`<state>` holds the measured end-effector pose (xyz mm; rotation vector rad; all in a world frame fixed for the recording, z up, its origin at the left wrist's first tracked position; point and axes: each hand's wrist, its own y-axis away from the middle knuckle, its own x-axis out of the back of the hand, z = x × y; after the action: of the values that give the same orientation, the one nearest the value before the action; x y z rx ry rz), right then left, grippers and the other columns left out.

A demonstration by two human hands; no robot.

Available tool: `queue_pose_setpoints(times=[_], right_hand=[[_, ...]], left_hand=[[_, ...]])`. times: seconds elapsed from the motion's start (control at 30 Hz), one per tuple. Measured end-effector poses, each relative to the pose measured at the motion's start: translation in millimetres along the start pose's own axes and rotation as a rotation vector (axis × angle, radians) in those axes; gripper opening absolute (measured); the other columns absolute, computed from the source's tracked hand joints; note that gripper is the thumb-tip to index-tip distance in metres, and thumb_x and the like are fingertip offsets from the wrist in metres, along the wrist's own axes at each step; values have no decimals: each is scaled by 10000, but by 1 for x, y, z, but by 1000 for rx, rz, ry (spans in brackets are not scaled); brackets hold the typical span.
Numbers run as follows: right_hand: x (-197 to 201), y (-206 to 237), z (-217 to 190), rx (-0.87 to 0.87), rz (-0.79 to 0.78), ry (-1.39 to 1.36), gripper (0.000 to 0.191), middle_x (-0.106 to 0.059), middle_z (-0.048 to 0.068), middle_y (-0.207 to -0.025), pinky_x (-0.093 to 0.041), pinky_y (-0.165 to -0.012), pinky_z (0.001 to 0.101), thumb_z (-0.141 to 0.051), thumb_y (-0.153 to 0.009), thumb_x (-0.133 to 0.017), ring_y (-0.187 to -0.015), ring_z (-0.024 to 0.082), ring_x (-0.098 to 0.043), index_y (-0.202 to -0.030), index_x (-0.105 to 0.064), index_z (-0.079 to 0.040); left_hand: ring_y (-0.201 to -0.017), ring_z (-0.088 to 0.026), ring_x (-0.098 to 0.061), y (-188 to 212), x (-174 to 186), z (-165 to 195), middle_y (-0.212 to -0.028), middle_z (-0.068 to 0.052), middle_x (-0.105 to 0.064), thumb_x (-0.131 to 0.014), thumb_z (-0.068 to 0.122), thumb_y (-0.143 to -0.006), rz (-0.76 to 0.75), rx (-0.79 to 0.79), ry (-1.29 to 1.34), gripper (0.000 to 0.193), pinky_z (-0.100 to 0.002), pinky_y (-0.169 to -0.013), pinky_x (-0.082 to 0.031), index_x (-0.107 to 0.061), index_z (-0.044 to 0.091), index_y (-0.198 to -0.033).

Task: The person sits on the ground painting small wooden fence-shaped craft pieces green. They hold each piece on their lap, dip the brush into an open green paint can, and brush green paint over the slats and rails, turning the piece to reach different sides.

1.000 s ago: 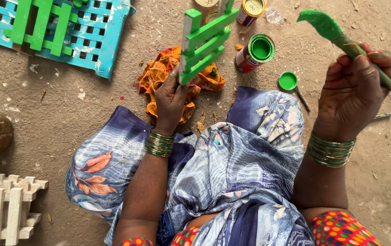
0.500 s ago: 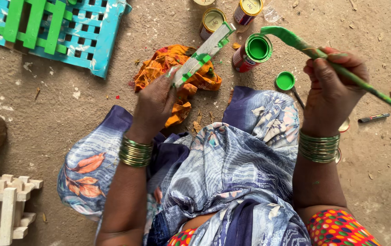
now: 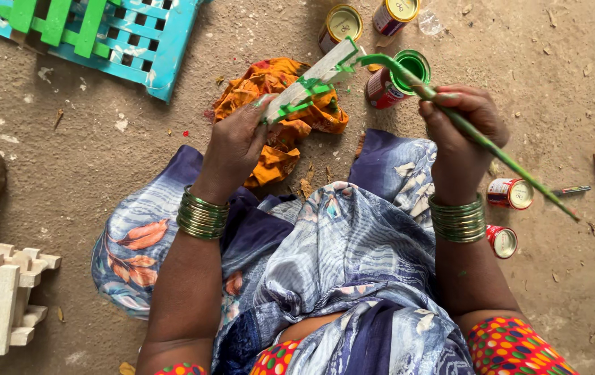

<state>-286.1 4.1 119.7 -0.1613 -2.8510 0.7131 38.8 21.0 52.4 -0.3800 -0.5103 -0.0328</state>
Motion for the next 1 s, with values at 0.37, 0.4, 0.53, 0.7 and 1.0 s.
queue_pose_setpoints(times=[0.37, 0.4, 0.53, 0.7, 1.0], right_hand=[[-17, -12, 23, 233, -140, 413, 176, -742, 96, -1127, -611, -917, 288, 56, -926, -826, -1024, 176, -738, -1048, -758, -52], [-17, -13, 23, 228, -119, 422, 170, -742, 95, -1128, -613, -901, 287, 50, -931, -834, -1008, 175, -739, -1045, -760, -52], [-12, -13, 18, 283, -73, 467, 165, -740, 94, -1152, -630, -921, 304, 32, -956, -864, -1038, 183, -747, -1054, -759, -50], [-16, -12, 14, 293, -188, 427, 169, -735, 87, -1138, -627, -897, 305, 30, -933, -851, -1020, 188, -742, -1043, -762, -61], [-23, -13, 14, 301, -193, 493, 190, -730, 94, -1141, -628, -936, 325, 36, -921, -828, -1059, 214, -748, -1067, -760, -64]], left_hand=[[-1117, -328, -724, -2, -8, -4, -1281, -213, -693, -636, 12, -991, 13, -78, -35, 434, -404, -931, -592, -574, 16, -1421], [-1122, -333, -720, -2, -9, -5, -1283, -215, -692, -633, 10, -991, 5, -85, -40, 433, -407, -936, -589, -572, 13, -1419], [-1127, -327, -724, -1, -11, -8, -1294, -213, -690, -626, 8, -996, 9, -95, -24, 421, -400, -938, -597, -572, 16, -1413], [-1092, -317, -734, -1, -12, -9, -1269, -207, -697, -628, 16, -995, -4, -70, -15, 426, -400, -916, -598, -565, 14, -1416], [-1111, -332, -723, -1, -13, -10, -1269, -209, -696, -612, -7, -989, -9, -77, -29, 436, -411, -938, -589, -571, 20, -1423]])
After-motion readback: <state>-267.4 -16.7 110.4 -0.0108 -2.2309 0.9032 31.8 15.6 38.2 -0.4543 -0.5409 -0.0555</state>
